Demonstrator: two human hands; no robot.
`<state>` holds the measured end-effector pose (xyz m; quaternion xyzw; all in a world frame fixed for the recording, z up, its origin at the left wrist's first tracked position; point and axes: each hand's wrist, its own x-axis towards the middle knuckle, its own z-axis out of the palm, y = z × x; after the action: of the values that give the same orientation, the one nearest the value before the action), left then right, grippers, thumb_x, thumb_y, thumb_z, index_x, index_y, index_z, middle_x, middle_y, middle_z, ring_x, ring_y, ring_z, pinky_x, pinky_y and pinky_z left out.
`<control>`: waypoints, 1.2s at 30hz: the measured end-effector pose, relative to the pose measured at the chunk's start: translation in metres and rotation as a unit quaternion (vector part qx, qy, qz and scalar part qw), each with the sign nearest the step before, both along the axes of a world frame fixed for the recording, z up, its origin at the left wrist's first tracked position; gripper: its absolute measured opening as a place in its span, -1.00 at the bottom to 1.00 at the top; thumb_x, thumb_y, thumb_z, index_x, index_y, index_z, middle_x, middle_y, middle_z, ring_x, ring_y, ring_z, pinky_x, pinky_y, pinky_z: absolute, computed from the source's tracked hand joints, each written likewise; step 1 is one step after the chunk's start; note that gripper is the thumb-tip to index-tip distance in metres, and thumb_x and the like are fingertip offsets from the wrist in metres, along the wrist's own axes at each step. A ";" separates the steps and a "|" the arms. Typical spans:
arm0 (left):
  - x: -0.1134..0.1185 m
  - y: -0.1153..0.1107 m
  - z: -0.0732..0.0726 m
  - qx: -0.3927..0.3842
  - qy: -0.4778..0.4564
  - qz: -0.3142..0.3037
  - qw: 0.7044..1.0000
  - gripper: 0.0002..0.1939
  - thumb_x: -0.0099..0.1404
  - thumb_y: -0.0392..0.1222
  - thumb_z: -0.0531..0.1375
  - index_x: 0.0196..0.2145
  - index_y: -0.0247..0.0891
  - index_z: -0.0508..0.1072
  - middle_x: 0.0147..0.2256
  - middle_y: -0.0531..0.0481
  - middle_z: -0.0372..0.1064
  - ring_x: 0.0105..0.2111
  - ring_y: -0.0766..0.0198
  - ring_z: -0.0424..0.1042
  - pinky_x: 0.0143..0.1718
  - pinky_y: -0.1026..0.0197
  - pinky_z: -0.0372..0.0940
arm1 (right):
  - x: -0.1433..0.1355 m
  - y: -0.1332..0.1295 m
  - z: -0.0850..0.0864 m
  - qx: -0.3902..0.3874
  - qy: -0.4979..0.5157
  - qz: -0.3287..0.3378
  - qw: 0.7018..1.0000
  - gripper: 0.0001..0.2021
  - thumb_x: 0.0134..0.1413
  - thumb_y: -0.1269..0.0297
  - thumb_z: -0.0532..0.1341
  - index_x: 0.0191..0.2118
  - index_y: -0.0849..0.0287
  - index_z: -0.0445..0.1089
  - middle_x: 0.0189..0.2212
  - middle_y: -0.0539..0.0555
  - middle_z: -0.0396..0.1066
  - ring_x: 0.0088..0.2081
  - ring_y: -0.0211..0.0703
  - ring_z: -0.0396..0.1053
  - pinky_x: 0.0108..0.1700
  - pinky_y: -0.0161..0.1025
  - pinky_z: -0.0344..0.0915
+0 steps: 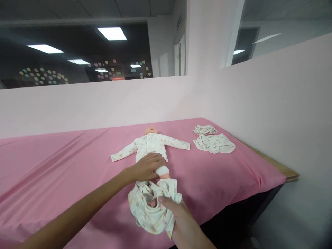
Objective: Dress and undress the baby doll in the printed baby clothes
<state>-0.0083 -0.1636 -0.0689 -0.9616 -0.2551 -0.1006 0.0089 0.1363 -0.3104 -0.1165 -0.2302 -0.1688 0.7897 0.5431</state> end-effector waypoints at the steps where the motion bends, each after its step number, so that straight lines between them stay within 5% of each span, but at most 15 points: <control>1: 0.000 0.000 0.003 -0.019 -0.013 0.004 1.000 -0.66 0.18 -0.22 0.22 -0.06 -0.14 0.39 -0.01 -0.01 0.36 0.03 0.12 0.27 0.09 0.07 0.11 | 0.000 -0.001 -0.002 -0.002 -0.001 0.009 1.000 -0.75 -0.12 0.43 0.37 -0.22 0.26 0.46 -0.18 0.18 0.53 -0.06 0.02 0.45 -0.02 -0.11 0.34; 9: 0.002 -0.002 0.033 -0.153 -0.044 0.025 0.987 -0.67 0.21 -0.11 0.20 -0.05 -0.16 0.40 -0.08 -0.01 0.38 -0.09 0.13 0.34 -0.12 0.15 0.24 | 0.006 0.008 -0.006 -0.085 0.043 -0.024 0.995 -0.67 -0.08 0.34 0.37 -0.14 0.35 0.45 -0.20 0.25 0.53 -0.07 0.09 0.47 0.00 -0.03 0.36; 16: 0.002 -0.005 0.016 -0.092 0.000 0.012 0.996 -0.75 0.14 -0.23 0.23 -0.18 -0.16 0.43 -0.14 0.05 0.39 -0.11 0.18 0.34 -0.04 0.15 0.17 | 0.022 0.018 -0.013 -0.072 0.092 -0.066 0.991 -0.61 0.01 0.31 0.33 0.00 0.27 0.39 -0.22 0.17 0.54 -0.09 0.00 0.48 0.00 -0.07 0.37; 22: 0.004 -0.009 -0.003 0.026 0.065 0.008 0.997 -0.65 0.13 -0.34 0.21 -0.10 -0.14 0.41 0.07 -0.02 0.33 0.10 0.07 0.23 0.08 0.04 0.09 | 0.020 0.014 0.003 -0.088 0.074 -0.077 0.990 -0.63 -0.03 0.35 0.33 -0.04 0.23 0.41 -0.22 0.14 0.53 -0.09 0.01 0.47 -0.03 -0.07 0.39; 27: 0.006 -0.016 0.005 0.012 0.064 0.027 0.998 -0.58 0.09 -0.43 0.13 -0.09 -0.13 0.43 0.10 0.01 0.33 0.13 0.03 0.22 0.04 0.00 0.14 | 0.013 0.016 0.013 -0.054 0.058 -0.063 0.995 -0.64 0.01 0.26 0.31 -0.03 0.16 0.42 -0.13 0.14 0.51 -0.09 0.02 0.47 -0.08 -0.08 0.40; 32: 0.005 -0.073 0.019 -0.107 -0.120 0.189 0.969 -0.60 0.36 -0.26 -0.05 0.10 -0.08 0.32 0.01 0.02 0.41 -0.07 0.18 0.41 -0.13 0.14 0.32 | 0.008 0.017 0.014 -0.062 0.065 -0.053 0.995 -0.66 0.05 0.16 0.29 -0.05 0.12 0.44 -0.16 0.11 0.52 -0.13 0.00 0.48 -0.13 -0.13 0.40; 34: 0.010 -0.105 0.011 -0.074 -0.176 0.235 0.953 -0.58 0.41 -0.10 -0.04 0.19 -0.08 0.22 0.09 -0.05 0.35 -0.01 0.13 0.39 -0.11 0.10 0.34 | 0.009 0.015 0.014 -0.057 0.065 -0.043 0.995 -0.67 0.08 0.10 0.27 -0.07 0.13 0.45 -0.18 0.10 0.52 -0.14 -0.02 0.48 -0.15 -0.15 0.40; 36: 0.019 -0.132 -0.005 -0.008 -0.143 0.202 0.969 -0.44 0.34 -0.01 0.09 0.25 -0.10 0.13 0.20 -0.14 0.22 0.13 -0.01 0.28 0.03 -0.02 0.30 | 0.010 0.014 0.014 -0.051 0.061 -0.023 0.997 -0.63 0.10 0.03 0.24 -0.07 0.17 0.46 -0.21 0.11 0.53 -0.14 -0.01 0.48 -0.15 -0.16 0.39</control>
<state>0.0107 -0.2953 -0.0742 -0.8658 -0.4434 -0.2313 -0.0148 0.1458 -0.2966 -0.1022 -0.2128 -0.0895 0.7972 0.5578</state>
